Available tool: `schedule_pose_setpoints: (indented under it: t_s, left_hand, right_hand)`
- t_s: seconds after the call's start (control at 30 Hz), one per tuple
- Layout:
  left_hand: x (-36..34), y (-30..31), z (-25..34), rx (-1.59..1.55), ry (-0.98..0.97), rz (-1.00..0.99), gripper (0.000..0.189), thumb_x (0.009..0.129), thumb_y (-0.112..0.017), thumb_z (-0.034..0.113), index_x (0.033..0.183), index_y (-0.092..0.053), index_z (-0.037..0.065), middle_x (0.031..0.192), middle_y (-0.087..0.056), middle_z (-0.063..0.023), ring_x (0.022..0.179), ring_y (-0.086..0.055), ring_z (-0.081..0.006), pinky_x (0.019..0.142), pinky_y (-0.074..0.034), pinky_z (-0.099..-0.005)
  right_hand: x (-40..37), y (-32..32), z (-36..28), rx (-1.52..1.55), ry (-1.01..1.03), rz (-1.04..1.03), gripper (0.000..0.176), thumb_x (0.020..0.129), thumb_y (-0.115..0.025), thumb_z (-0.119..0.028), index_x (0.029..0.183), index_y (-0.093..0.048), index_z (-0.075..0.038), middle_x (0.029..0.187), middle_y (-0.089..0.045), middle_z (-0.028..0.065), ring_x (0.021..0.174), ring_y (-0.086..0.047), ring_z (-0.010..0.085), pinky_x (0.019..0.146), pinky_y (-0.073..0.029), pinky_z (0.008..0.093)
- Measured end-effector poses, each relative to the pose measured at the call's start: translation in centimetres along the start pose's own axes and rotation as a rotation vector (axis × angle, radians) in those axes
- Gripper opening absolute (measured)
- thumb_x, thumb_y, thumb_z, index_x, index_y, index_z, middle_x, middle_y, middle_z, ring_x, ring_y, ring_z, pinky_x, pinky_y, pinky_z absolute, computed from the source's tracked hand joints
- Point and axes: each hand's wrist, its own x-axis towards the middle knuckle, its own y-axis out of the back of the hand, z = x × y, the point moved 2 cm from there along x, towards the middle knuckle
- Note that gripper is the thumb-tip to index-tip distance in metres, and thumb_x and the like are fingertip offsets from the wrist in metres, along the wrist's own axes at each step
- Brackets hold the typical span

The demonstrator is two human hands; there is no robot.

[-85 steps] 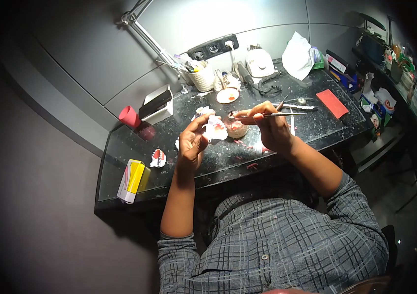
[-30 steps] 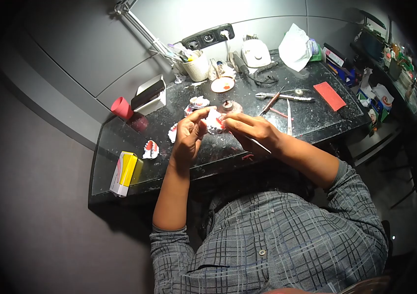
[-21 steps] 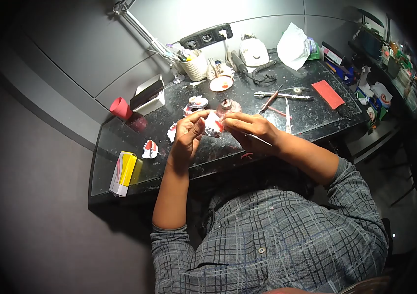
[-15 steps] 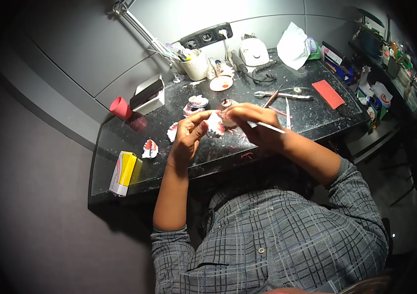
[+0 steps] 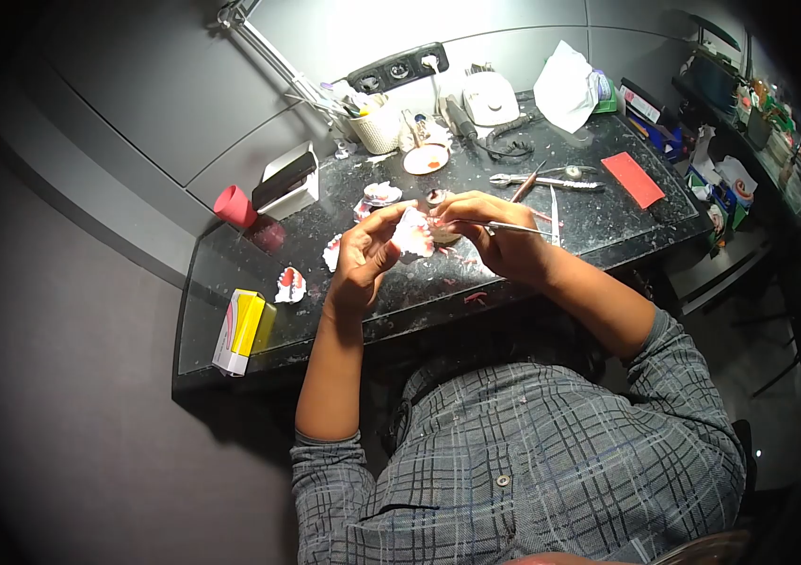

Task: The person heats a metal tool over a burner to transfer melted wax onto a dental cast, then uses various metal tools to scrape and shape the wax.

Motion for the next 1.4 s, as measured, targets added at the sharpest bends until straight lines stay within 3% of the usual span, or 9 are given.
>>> schedule_pose_setpoints:
  t_s: [0.27,0.5,0.77,1.0,1.17,1.23,1.27,1.3,1.4]
  left_hand:
    - [0.1,-0.4,0.1,0.009,-0.005,0.021,0.067,0.091,-0.080,0.022,0.142,-0.049,-0.008,0.132,-0.063,-0.0129,0.122,-0.059,-0.0169,0.103,-0.047,-0.0279]
    - [0.0,-0.4,-0.1,0.013,0.005,0.058,0.069,0.088,-0.084,0.020,0.141,-0.049,-0.008,0.130,-0.063,-0.0124,0.121,-0.060,-0.0165,0.102,-0.049,-0.0291]
    - [0.0,-0.6,-0.1,-0.011,0.021,0.098,0.062,0.089,-0.080,0.007,0.140,-0.049,-0.010,0.131,-0.063,-0.0149,0.121,-0.061,-0.0196,0.103,-0.052,-0.0327]
    - [0.1,-0.5,0.0,0.045,-0.005,0.103,0.057,0.091,-0.078,0.010,0.138,-0.053,-0.010,0.130,-0.063,-0.0146,0.118,-0.062,-0.0175,0.099,-0.052,-0.0298]
    - [0.0,-0.1,0.0,0.150,0.050,0.076,0.050,0.095,-0.075,0.018,0.135,-0.059,-0.008,0.116,-0.069,-0.0084,0.109,-0.063,-0.0134,0.093,-0.051,-0.0262]
    - [-0.1,-0.5,0.2,0.142,0.097,0.052,0.050,0.096,-0.075,0.021,0.134,-0.059,-0.007,0.116,-0.070,-0.0083,0.107,-0.063,-0.0133,0.091,-0.050,-0.0265]
    - [-0.1,-0.7,0.3,0.135,0.143,0.032,0.050,0.096,-0.075,0.023,0.134,-0.060,-0.007,0.115,-0.070,-0.0082,0.106,-0.063,-0.0131,0.090,-0.050,-0.0268]
    - [-0.1,-0.5,0.2,0.134,0.137,0.035,0.050,0.096,-0.075,0.023,0.134,-0.060,-0.007,0.115,-0.070,-0.0082,0.106,-0.063,-0.0131,0.090,-0.050,-0.0268]
    - [-0.1,0.1,-0.1,0.142,0.087,0.049,0.051,0.098,-0.071,0.027,0.134,-0.060,-0.007,0.117,-0.071,-0.0102,0.107,-0.064,-0.0140,0.092,-0.049,-0.0276]
  right_hand:
    - [-0.3,-0.6,-0.4,0.016,0.070,-0.064,0.024,0.091,-0.069,0.000,0.115,-0.065,0.000,0.112,-0.071,0.0176,0.095,-0.073,0.0373,0.078,-0.061,0.0406]
    - [-0.2,-0.7,-0.8,-0.035,0.101,-0.087,0.023,0.091,-0.068,0.001,0.114,-0.065,0.001,0.112,-0.070,0.0186,0.092,-0.073,0.0379,0.075,-0.062,0.0408]
    - [-0.4,-1.1,-0.7,-0.092,0.084,-0.140,0.026,0.091,-0.066,0.002,0.116,-0.062,0.002,0.113,-0.069,0.0196,0.089,-0.072,0.0405,0.071,-0.061,0.0435]
    - [-0.8,-1.2,-0.2,-0.110,0.084,-0.163,0.029,0.089,-0.067,0.002,0.117,-0.061,0.001,0.115,-0.068,0.0216,0.091,-0.072,0.0411,0.073,-0.061,0.0441]
    - [-1.1,-1.3,0.2,-0.134,0.096,-0.189,0.037,0.086,-0.067,0.005,0.122,-0.060,0.002,0.116,-0.068,0.0234,0.092,-0.071,0.0420,0.074,-0.061,0.0436]
    - [-0.3,-0.6,0.5,-0.069,0.120,-0.017,0.033,0.087,-0.066,0.007,0.119,-0.062,0.004,0.112,-0.069,0.0239,0.091,-0.072,0.0409,0.075,-0.061,0.0413]
    - [0.2,0.0,0.4,-0.232,0.186,0.093,0.023,0.090,-0.065,0.008,0.113,-0.064,0.006,0.106,-0.071,0.0236,0.092,-0.074,0.0384,0.077,-0.061,0.0385]
    - [0.1,0.4,0.4,-0.182,0.090,0.133,0.014,0.093,-0.065,0.005,0.107,-0.067,0.007,0.101,-0.072,0.0224,0.092,-0.075,0.0360,0.078,-0.061,0.0372]
    - [-0.2,0.5,0.6,-0.087,0.011,0.128,0.013,0.095,-0.066,0.001,0.107,-0.067,0.006,0.103,-0.073,0.0208,0.092,-0.075,0.0336,0.080,-0.061,0.0365]
